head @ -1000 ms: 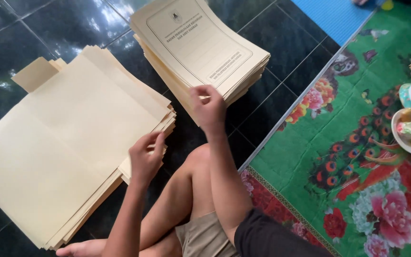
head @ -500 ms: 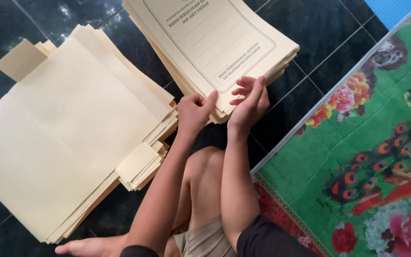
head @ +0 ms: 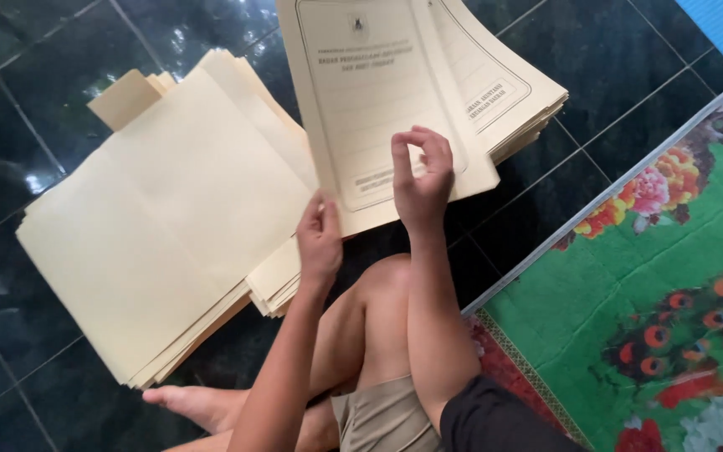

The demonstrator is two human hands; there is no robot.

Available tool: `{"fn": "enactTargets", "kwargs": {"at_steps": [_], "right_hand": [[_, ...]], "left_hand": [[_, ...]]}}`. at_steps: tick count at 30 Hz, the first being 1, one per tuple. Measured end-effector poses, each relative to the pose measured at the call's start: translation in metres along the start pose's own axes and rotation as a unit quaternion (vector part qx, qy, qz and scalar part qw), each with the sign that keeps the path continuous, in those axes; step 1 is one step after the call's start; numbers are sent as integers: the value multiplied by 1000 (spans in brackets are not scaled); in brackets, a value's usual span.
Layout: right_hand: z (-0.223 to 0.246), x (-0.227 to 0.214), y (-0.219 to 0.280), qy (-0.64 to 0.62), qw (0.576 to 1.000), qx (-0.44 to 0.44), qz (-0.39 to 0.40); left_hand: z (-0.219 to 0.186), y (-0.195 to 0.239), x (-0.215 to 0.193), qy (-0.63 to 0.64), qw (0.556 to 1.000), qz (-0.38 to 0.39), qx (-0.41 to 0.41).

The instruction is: The person is sitting on the floor, taking document covers from a large stack, folding them, and placing them into a new stack.

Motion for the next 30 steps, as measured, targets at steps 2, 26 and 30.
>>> {"fn": "enactTargets", "kwargs": {"at_steps": [2, 26, 30], "right_hand": [[5, 3, 10, 28, 998, 33, 41], [-59, 102, 144, 310, 868, 32, 388], [-86, 114, 131, 343, 864, 32, 367]], "left_hand": [[-28, 14, -24, 10, 1000, 2, -15], [77, 66, -258, 91, 975, -199, -25], [35, 81, -245, -34, 976, -194, -96]]}}
Point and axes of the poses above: each hand's wrist, its own y-axis away from the middle knuckle, its own x-axis out of the palm, z = x × y, the point moved 3 cm from there along -y, towards the middle knuckle, and after that the axes turned 6 degrees about -z, right-handed, at the moved point
